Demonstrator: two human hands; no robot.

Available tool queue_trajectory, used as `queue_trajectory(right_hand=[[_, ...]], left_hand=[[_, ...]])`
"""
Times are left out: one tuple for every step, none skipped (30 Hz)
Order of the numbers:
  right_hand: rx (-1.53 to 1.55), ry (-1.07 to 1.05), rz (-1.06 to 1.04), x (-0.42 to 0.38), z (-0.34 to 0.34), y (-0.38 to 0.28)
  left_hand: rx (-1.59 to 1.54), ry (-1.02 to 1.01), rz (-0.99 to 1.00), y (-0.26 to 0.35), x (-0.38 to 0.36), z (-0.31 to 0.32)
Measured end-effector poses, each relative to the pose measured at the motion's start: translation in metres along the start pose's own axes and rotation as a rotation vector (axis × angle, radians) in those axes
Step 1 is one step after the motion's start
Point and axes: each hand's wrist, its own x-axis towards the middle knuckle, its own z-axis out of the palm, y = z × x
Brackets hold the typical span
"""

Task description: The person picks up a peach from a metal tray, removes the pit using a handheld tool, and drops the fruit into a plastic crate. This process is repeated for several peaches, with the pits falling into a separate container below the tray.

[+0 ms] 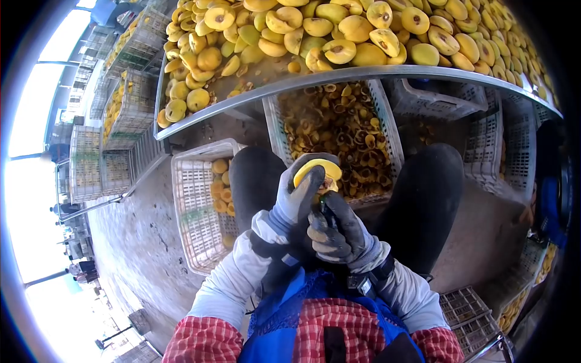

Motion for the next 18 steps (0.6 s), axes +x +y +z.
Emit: queue_trajectory(right_hand=[[0.341,-0.173,0.104,0.003,-0.004,0.002],[0.385,-0.217,0.105,0.004,-0.007,0.003],[0.429,-0.26,0.109,0.006,-0.007,0.003],[0.471,-0.31,0.109,0.009,-0.006,0.002],[0.269,-0.228,0.019,0.007,-0.003,0.003],[0.26,-0.331,-0.024,0.009,-0.009,0.001],[0.281,-0.346,-0.048,0.01,-0.013,-0.005],[0.307,-0.362,-0.074,0.01,-0.017,-0.011],[0.33,-0.317,-0.078,0.009,-0.018,-0.014],[0.355,-0.263,-0.083,0.007,-0.019,-0.014],[0.263,-0.196,-0.084,0.005,-0.018,-0.016],[0.18,-0.136,-0.07,0.003,-0.019,-0.016],[0.098,-0.075,-0.057,0.003,-0.02,-0.017],[0.017,-0.014,-0.049,0.006,-0.021,-0.019],[-0.059,0.073,-0.024,0.006,-0.013,-0.022],[-0.111,0.122,-0.019,0.01,-0.011,-0.025],[-0.164,0.173,-0.014,0.014,-0.011,-0.028],[-0.219,0.226,0.0,0.017,-0.011,-0.029]], left_hand=[[-0.034,-0.154,-0.037,0.009,0.004,-0.004],[-0.117,-0.186,-0.169,0.009,0.006,-0.007],[-0.383,-0.129,-0.291,0.01,0.0,-0.001],[-0.644,-0.076,-0.407,0.011,-0.005,0.008],[-0.673,0.032,-0.377,0.003,-0.003,0.01],[-0.845,0.266,-0.364,0.002,-0.005,0.012],[-0.829,0.213,-0.344,-0.005,-0.016,-0.015],[-0.359,0.252,-0.106,-0.011,-0.028,-0.048],[0.136,0.396,0.074,-0.018,-0.04,-0.082],[0.386,0.519,0.199,-0.015,-0.044,-0.115],[0.647,0.681,0.293,-0.012,-0.049,-0.149],[0.711,0.697,0.078,0.0,-0.054,-0.184],[0.784,0.686,-0.141,0.012,-0.059,-0.219],[1.362,0.577,-0.403,0.024,-0.058,-0.24],[1.328,0.466,-0.324,0.034,-0.044,-0.249],[1.258,0.433,-0.068,0.059,-0.015,-0.222],[1.154,0.423,0.166,0.077,0.015,-0.205],[1.03,0.419,0.129,0.097,0.05,-0.193]])
